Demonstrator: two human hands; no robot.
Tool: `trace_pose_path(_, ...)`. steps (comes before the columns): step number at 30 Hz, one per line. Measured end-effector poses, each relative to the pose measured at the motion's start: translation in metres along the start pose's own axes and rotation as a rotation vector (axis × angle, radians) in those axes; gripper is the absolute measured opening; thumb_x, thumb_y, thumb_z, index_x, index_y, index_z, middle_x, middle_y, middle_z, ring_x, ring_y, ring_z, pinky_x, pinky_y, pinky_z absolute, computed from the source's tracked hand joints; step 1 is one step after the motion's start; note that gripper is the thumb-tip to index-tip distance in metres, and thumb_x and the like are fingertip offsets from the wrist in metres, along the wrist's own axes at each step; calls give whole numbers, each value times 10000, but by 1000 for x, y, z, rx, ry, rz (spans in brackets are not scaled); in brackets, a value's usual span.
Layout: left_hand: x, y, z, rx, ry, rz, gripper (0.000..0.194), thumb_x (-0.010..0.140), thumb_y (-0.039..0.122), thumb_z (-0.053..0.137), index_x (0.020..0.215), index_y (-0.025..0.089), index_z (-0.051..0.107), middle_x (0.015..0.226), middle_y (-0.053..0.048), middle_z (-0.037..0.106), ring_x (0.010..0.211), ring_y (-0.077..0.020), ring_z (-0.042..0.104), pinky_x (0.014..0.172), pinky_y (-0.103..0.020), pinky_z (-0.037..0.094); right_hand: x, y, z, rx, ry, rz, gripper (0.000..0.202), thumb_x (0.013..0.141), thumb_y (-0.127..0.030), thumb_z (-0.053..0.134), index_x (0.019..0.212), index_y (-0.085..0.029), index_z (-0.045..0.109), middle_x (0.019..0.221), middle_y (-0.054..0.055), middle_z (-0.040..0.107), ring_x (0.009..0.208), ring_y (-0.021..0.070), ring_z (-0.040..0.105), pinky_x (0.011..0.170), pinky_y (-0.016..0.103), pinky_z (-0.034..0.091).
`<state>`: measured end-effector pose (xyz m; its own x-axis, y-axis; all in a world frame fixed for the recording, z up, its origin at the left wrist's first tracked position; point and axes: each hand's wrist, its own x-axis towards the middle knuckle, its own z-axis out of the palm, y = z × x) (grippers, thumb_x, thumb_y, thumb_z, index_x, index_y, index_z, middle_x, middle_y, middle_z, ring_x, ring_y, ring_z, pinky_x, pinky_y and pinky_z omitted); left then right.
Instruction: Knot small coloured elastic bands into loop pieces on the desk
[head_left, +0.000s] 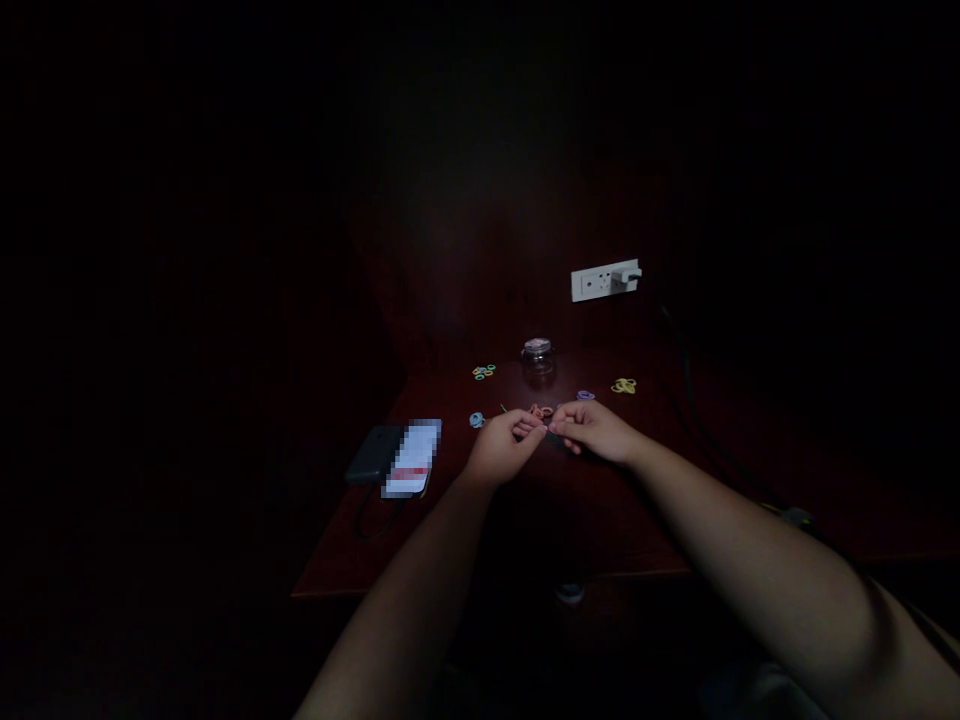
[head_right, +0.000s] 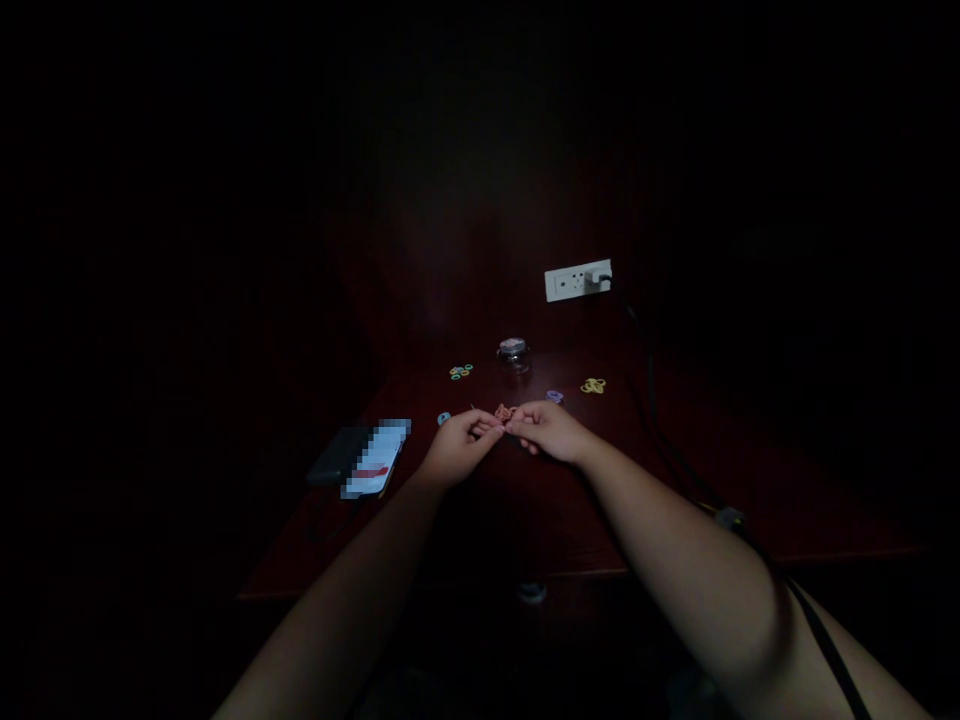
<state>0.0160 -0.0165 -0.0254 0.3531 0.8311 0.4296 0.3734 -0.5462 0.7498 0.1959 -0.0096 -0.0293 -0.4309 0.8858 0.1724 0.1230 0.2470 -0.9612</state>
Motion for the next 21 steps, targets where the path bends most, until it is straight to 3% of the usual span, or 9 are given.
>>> trace_pose_path(10, 1, -1, 0, -12, 29, 19, 158, 745, 253, 571, 821, 123, 618, 778, -54, 645, 695, -119, 584, 646, -230, 469, -1, -2, 4, 61, -28, -25, 333, 640, -422, 683, 722, -130, 546, 532, -41, 492, 442, 51, 420, 406, 182, 352)
trace_pose_path(21, -1, 7, -1, -10, 47, 18, 174, 747, 285, 576, 825, 133, 611, 790, -41, 636, 682, -96, 563, 622, -204, 443, -1, -3, 4, 27, 5, -43, 318, 645, -414, 670, 713, -140, 524, 488, -59, 456, 413, 49, 390, 397, 182, 302)
